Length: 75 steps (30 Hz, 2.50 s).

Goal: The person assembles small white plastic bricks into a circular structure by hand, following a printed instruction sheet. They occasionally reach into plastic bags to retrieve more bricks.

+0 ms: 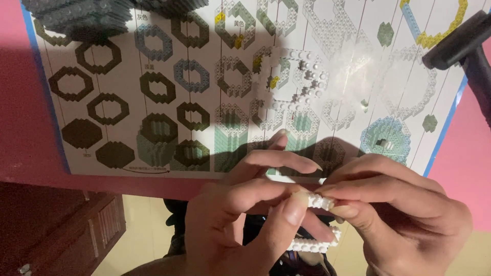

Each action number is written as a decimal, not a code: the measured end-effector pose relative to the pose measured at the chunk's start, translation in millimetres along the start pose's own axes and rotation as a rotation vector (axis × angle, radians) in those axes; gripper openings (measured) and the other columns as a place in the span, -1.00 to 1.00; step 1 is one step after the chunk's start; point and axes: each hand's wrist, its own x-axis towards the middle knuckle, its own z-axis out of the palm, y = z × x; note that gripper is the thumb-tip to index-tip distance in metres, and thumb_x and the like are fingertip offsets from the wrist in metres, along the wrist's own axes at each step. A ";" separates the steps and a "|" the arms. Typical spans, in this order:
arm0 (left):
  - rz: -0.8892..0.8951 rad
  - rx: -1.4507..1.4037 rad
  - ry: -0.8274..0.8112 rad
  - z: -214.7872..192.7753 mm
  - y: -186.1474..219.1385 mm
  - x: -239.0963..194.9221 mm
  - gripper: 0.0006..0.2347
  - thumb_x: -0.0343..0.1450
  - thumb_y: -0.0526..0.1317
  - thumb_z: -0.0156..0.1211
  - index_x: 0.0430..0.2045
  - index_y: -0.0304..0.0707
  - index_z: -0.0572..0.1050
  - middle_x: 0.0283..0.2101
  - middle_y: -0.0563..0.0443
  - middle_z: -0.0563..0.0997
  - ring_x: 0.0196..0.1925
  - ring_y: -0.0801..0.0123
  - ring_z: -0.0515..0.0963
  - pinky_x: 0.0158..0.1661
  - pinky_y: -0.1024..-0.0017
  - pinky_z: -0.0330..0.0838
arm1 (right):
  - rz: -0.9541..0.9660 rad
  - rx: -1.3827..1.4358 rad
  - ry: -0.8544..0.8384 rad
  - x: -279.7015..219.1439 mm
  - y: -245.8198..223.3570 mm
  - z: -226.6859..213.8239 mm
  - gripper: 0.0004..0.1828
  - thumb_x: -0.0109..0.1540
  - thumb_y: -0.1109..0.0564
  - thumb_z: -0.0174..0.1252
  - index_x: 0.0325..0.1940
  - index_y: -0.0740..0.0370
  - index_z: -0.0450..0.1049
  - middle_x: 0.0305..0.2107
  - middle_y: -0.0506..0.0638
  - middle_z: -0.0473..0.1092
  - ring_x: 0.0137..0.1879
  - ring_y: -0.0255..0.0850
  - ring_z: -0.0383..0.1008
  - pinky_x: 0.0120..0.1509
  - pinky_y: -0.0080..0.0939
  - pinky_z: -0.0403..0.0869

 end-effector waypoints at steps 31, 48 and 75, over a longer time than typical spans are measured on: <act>-0.016 0.020 0.030 0.4 0.6 -0.3 -0.85 0.55 -0.24 0.08 -0.32 -0.27 0.58 -0.50 -0.09 0.72 0.12 0.24 0.69 0.59 -0.02 0.51 | 0.000 -0.019 -0.024 4.3 -4.1 0.3 -0.82 0.09 0.23 0.24 -0.35 0.45 0.60 -0.49 0.23 0.53 -0.37 -0.09 0.53 -0.19 -0.25 0.45; 0.076 0.247 -0.123 -1.8 5.9 10.5 -0.62 0.57 -0.20 -0.10 -0.46 -0.45 0.66 -0.46 -0.03 0.72 0.09 0.27 0.65 0.50 0.01 0.46 | -0.005 -0.175 -0.233 22.7 -12.3 -19.9 -0.90 0.11 0.25 0.32 -0.35 0.36 0.67 -0.47 0.11 0.59 -0.39 -0.20 0.62 -0.29 -0.34 0.57; 0.118 0.330 -0.056 -6.5 10.4 -9.2 -0.76 0.44 -0.09 0.19 -0.51 -0.27 0.63 -0.29 -0.11 0.78 -0.12 0.29 0.78 0.05 0.29 0.64 | -0.177 0.055 -0.085 -10.3 -19.8 -8.1 -0.89 0.15 0.13 0.33 -0.32 0.21 0.67 -0.48 0.00 0.50 -0.42 -0.31 0.44 -0.27 -0.41 0.40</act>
